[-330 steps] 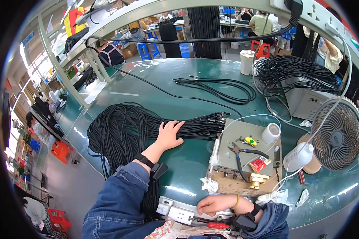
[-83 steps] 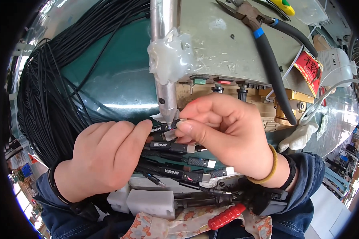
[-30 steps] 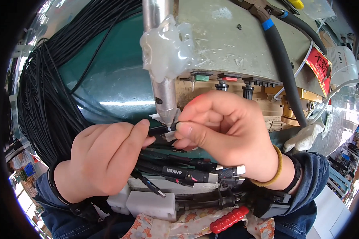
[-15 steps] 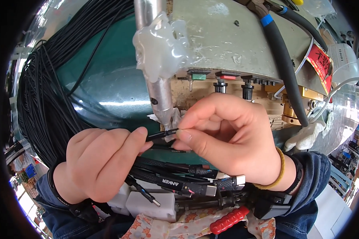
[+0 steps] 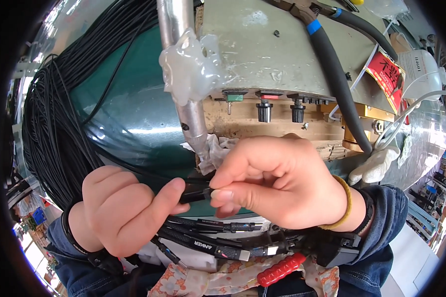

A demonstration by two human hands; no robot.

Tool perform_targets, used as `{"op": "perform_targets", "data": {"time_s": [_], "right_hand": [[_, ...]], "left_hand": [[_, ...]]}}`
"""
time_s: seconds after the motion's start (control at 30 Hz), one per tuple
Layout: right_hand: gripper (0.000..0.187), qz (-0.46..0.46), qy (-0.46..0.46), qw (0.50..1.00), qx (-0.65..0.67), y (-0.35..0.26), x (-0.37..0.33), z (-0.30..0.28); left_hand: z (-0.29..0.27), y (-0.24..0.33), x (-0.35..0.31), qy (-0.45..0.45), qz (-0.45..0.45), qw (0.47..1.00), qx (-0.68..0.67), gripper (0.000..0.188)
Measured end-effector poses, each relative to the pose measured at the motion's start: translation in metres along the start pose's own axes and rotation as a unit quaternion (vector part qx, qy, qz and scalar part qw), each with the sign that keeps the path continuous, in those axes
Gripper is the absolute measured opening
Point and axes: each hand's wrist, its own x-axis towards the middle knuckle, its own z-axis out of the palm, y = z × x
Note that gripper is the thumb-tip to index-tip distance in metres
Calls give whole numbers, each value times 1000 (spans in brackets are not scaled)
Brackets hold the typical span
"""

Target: Assembling and processing bundles of black cables using a workstation machine.

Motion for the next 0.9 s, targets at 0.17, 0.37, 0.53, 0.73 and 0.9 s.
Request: {"op": "perform_targets", "data": {"time_s": [0.17,0.37,0.53,0.73,0.9], "right_hand": [[11,-151,-58,955,-250,-11,10,-6],[13,-296,-139,870,-370,-31,3,-5],[14,-320,-60,874,-361,-12,1,-5],[17,-198,-56,895,-396,-7,11,-13],[17,-14,35,988,-150,4,9,0]], "left_hand": [[0,-5,3,-17,-27,996,-85,34],[18,-8,1,61,-49,984,-159,36],[8,-5,-2,16,-14,995,-97,27],[3,-6,-2,-29,32,998,-45,28],[6,-4,-5,-2,39,998,51,28]]}}
